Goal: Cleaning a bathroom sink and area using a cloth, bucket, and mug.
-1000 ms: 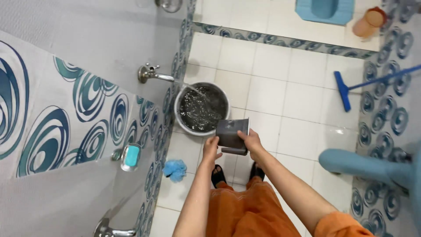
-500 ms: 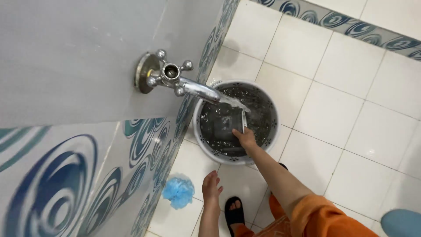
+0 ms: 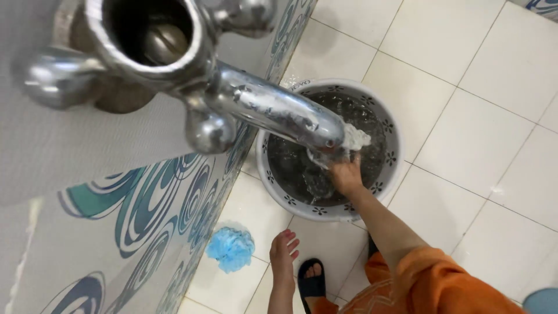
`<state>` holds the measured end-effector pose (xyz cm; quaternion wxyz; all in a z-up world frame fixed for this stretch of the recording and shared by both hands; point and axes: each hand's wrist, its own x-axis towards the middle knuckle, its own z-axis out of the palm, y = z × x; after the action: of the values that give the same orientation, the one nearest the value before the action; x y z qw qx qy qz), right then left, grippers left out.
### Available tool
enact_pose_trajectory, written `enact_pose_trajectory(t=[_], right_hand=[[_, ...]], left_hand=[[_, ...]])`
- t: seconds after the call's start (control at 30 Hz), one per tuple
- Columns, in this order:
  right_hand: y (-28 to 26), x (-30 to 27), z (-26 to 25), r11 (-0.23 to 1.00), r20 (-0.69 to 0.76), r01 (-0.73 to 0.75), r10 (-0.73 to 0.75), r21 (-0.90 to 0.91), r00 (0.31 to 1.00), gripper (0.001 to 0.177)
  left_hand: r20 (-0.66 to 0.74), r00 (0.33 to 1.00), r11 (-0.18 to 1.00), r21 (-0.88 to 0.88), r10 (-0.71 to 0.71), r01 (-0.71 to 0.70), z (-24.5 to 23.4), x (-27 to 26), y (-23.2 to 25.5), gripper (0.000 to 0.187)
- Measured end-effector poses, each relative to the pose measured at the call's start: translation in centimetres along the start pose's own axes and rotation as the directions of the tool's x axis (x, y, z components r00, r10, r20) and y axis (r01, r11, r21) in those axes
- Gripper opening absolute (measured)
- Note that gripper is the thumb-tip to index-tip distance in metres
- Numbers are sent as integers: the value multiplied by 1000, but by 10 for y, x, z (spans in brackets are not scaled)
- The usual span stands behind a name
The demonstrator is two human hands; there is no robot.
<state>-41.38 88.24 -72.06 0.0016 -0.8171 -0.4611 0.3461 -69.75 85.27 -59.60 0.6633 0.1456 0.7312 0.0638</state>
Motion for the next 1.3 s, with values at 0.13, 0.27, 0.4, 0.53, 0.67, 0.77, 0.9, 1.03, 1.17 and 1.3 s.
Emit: enact_pose_trajectory(t=[0.13,0.27,0.4,0.53,0.67,0.77,0.9,1.03,1.17,1.3], right_hand=[[-18,-45,-80,859,-1,284,-314,-426,949,32],[-27,-110,-161,745,71,440,-471,-500,879,20],[-52,-216,-251,758,53,420,-457,-500,888,18],[-67,-348,-303,838,-220,326,-451,-438,865,18],[-71,-486,-338,915,-564,210,-381,-345,733,24],[-81,-588,-364,955,-701,120,-280,-270,656,20],[-61,-704,-371,982,-777,-21,-137,-190,614,10],[-42,-825,-363,966,-816,-224,28,-126,577,12],[-24,-953,-347,922,-872,-376,105,-96,479,17],[1,-1073,-330,868,-873,-491,180,-77,454,17]], left_hand=[[25,997,995,64,76,-77,5,-55,34,58],[90,991,984,134,102,-114,4,-107,47,57],[169,964,968,116,204,-225,-8,-139,46,55],[281,943,966,131,181,-225,-4,-220,85,52],[381,893,899,261,240,-353,14,-298,101,45],[484,837,831,332,256,-447,44,-360,101,41],[659,724,669,448,201,-593,113,-441,63,42],[805,591,554,469,53,-688,172,-524,-14,45],[862,491,514,481,-127,-711,201,-614,-120,45],[874,395,476,485,-283,-733,217,-693,-232,45]])
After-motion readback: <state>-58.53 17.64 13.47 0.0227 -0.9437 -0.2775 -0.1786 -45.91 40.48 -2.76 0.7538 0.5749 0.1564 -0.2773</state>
